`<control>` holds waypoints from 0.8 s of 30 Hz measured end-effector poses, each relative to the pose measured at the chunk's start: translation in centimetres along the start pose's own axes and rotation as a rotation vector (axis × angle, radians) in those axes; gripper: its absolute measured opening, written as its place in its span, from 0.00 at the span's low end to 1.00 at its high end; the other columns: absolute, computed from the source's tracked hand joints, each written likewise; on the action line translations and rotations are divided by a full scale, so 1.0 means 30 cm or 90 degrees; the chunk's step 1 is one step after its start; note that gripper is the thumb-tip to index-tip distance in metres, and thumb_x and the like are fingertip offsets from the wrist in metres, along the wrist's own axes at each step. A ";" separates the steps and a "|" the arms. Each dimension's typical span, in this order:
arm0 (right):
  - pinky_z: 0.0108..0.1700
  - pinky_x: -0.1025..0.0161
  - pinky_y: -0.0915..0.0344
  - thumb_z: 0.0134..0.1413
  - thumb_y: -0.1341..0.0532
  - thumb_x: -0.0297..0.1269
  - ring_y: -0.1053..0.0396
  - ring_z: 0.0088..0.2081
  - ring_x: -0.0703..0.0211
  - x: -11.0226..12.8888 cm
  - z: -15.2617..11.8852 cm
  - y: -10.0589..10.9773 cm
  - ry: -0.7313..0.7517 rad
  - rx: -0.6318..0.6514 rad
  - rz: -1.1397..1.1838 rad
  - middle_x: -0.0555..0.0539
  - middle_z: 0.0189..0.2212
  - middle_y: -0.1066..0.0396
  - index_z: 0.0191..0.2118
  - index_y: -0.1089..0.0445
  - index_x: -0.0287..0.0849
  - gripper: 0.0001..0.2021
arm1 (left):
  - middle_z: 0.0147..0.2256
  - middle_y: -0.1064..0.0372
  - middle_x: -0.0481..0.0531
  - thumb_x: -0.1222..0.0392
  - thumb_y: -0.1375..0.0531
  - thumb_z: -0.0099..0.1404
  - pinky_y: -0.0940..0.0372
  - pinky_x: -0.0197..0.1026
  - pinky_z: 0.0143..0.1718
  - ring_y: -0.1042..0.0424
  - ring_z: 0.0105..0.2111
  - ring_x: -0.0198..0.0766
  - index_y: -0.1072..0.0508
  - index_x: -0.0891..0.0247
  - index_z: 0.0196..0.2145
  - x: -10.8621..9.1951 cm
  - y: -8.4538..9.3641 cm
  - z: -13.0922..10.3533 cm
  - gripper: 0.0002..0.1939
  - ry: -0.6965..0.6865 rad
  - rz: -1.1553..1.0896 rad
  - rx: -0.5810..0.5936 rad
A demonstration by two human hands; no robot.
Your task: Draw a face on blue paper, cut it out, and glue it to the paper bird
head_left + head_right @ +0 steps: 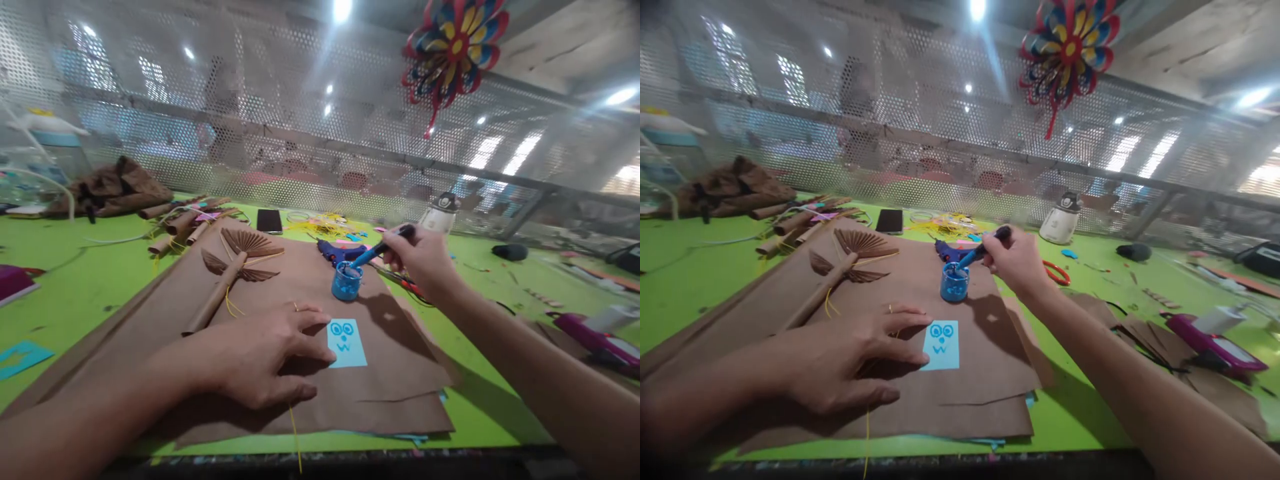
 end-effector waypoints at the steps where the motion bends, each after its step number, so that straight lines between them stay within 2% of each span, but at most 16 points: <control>1: 0.17 0.69 0.44 0.50 0.37 0.41 0.41 0.14 0.69 -0.016 0.011 -0.025 -0.012 0.035 -0.027 0.53 0.13 0.34 0.22 0.34 0.41 0.12 | 0.58 0.33 0.66 0.51 0.38 0.64 0.39 0.58 0.57 0.33 0.58 0.59 0.24 0.56 0.52 0.002 -0.003 -0.001 0.20 0.002 0.001 0.003; 4: 0.16 0.70 0.46 0.48 0.35 0.41 0.40 0.13 0.69 -0.062 0.029 -0.091 -0.035 0.118 -0.065 0.51 0.12 0.34 0.18 0.34 0.40 0.14 | 0.57 0.32 0.67 0.51 0.38 0.64 0.41 0.59 0.59 0.34 0.59 0.59 0.24 0.57 0.53 0.004 -0.008 -0.001 0.20 0.000 -0.003 0.007; 6: 0.16 0.70 0.45 0.48 0.34 0.40 0.39 0.14 0.69 -0.084 0.026 -0.121 -0.043 0.155 -0.071 0.52 0.13 0.33 0.20 0.32 0.39 0.13 | 0.56 0.31 0.66 0.51 0.38 0.64 0.40 0.58 0.58 0.34 0.58 0.58 0.24 0.58 0.52 0.002 -0.006 0.000 0.20 -0.009 -0.007 -0.004; 10: 0.17 0.70 0.44 0.48 0.34 0.41 0.40 0.14 0.70 -0.087 0.007 -0.123 -0.043 0.174 -0.067 0.53 0.13 0.33 0.22 0.32 0.39 0.12 | 0.54 0.30 0.65 0.51 0.38 0.64 0.37 0.55 0.55 0.30 0.53 0.57 0.23 0.58 0.51 -0.004 -0.001 0.000 0.19 -0.025 -0.003 -0.028; 14: 0.18 0.70 0.44 0.49 0.34 0.44 0.40 0.15 0.70 -0.054 0.000 -0.052 -0.028 0.129 -0.043 0.51 0.15 0.32 0.22 0.32 0.39 0.14 | 0.56 0.32 0.67 0.51 0.37 0.64 0.35 0.56 0.54 0.30 0.53 0.58 0.23 0.57 0.51 0.001 -0.005 -0.003 0.20 -0.005 0.005 -0.013; 16: 0.18 0.70 0.44 0.49 0.35 0.43 0.39 0.16 0.69 -0.029 -0.003 0.008 -0.013 0.071 0.001 0.51 0.15 0.32 0.24 0.31 0.39 0.13 | 0.57 0.32 0.67 0.51 0.38 0.64 0.36 0.55 0.54 0.30 0.54 0.57 0.23 0.58 0.51 0.000 -0.005 -0.003 0.19 -0.001 0.008 -0.008; 20: 0.16 0.70 0.44 0.46 0.34 0.36 0.38 0.14 0.67 -0.003 -0.036 0.137 -0.008 -0.073 0.143 0.50 0.15 0.30 0.26 0.28 0.38 0.06 | 0.55 0.31 0.65 0.52 0.39 0.66 0.35 0.53 0.52 0.31 0.53 0.56 0.22 0.59 0.50 -0.009 -0.001 0.003 0.17 -0.019 0.012 -0.008; 22: 0.15 0.69 0.45 0.46 0.35 0.35 0.37 0.14 0.66 -0.012 -0.069 0.168 -0.035 -0.095 0.174 0.49 0.14 0.31 0.23 0.29 0.39 0.07 | 0.55 0.31 0.66 0.52 0.40 0.66 0.35 0.54 0.52 0.31 0.54 0.57 0.22 0.60 0.50 -0.009 -0.003 0.008 0.17 -0.022 0.010 -0.001; 24: 0.14 0.70 0.45 0.44 0.35 0.35 0.36 0.14 0.65 -0.033 -0.108 0.170 -0.075 -0.083 0.208 0.49 0.13 0.32 0.21 0.30 0.39 0.07 | 0.54 0.31 0.66 0.54 0.40 0.67 0.37 0.55 0.54 0.32 0.54 0.57 0.22 0.60 0.50 -0.008 -0.007 0.014 0.17 -0.027 0.003 0.009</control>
Point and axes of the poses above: each hand's wrist, its own z-axis towards the middle knuckle, its own y-axis out of the back of the hand, x = y × z, the point moved 7 cm from there along z, towards the middle knuckle
